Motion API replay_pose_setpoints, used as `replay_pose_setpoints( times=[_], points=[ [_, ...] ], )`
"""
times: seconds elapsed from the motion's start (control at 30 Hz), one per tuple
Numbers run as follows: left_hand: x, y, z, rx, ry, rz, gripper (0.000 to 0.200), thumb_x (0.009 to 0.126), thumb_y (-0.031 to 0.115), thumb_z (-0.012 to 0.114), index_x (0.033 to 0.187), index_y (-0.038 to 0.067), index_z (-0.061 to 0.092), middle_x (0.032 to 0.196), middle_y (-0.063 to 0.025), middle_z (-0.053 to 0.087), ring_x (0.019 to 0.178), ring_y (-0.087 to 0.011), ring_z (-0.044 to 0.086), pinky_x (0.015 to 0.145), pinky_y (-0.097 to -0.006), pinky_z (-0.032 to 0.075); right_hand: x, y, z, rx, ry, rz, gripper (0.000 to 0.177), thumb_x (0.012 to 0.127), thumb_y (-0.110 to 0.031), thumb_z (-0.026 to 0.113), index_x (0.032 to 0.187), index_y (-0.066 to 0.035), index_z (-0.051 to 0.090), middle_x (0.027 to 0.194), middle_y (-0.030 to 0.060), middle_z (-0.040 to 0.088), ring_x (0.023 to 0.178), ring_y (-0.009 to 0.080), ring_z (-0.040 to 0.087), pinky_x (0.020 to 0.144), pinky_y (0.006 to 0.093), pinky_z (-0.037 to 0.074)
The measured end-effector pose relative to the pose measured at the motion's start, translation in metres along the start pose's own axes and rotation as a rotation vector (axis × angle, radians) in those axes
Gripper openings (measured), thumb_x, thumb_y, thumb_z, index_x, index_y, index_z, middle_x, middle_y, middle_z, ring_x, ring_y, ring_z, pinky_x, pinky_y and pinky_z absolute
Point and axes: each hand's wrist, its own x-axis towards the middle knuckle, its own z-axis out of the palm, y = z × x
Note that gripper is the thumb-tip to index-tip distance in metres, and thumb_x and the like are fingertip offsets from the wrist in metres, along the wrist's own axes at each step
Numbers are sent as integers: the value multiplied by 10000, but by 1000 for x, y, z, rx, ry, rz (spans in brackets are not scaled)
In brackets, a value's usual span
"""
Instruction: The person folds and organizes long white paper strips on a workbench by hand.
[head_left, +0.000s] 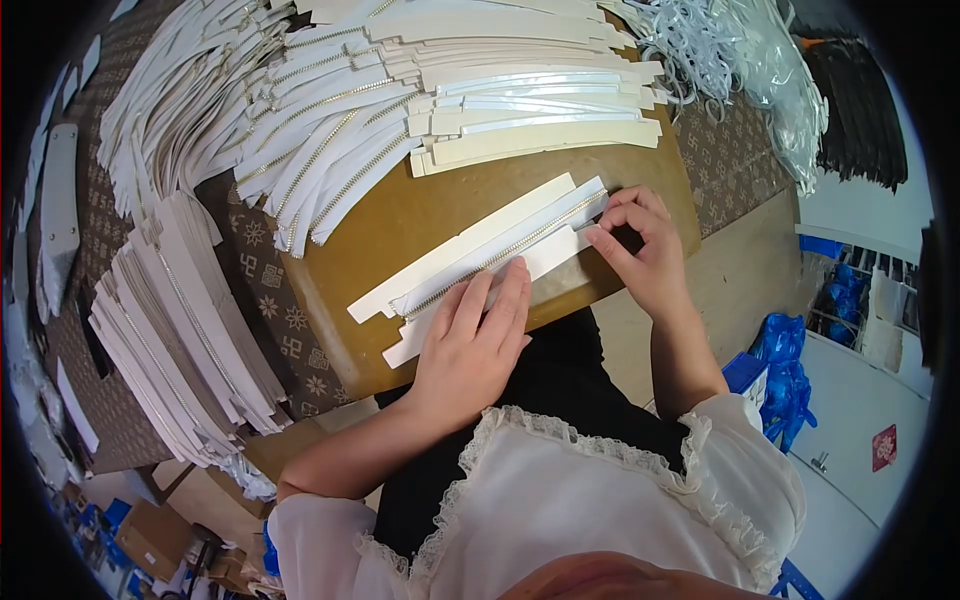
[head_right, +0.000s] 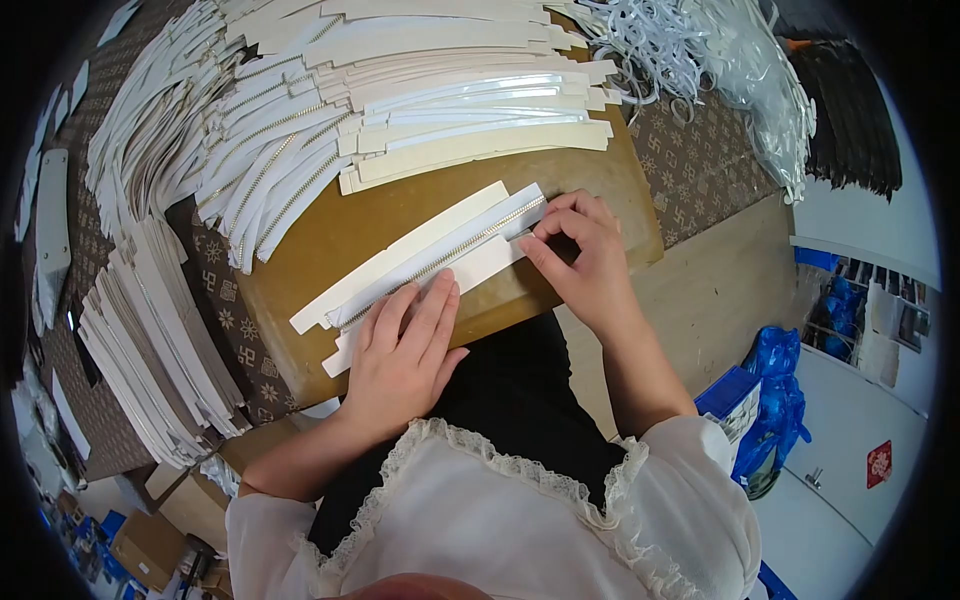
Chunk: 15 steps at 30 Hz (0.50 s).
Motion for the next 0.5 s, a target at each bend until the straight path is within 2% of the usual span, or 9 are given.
replay_pose_setpoints(
  times=[0.5],
  points=[
    [40,21,12,-7,13,-17,610,773,282,717,1272,-23,544,1394,-114,463,1176,-291,457,983,-413,396,0,0,3,-31,30,-6,137,750,-96,761,777,-30,644,918,60,577,917,216,547,820,314,424]
  ],
)
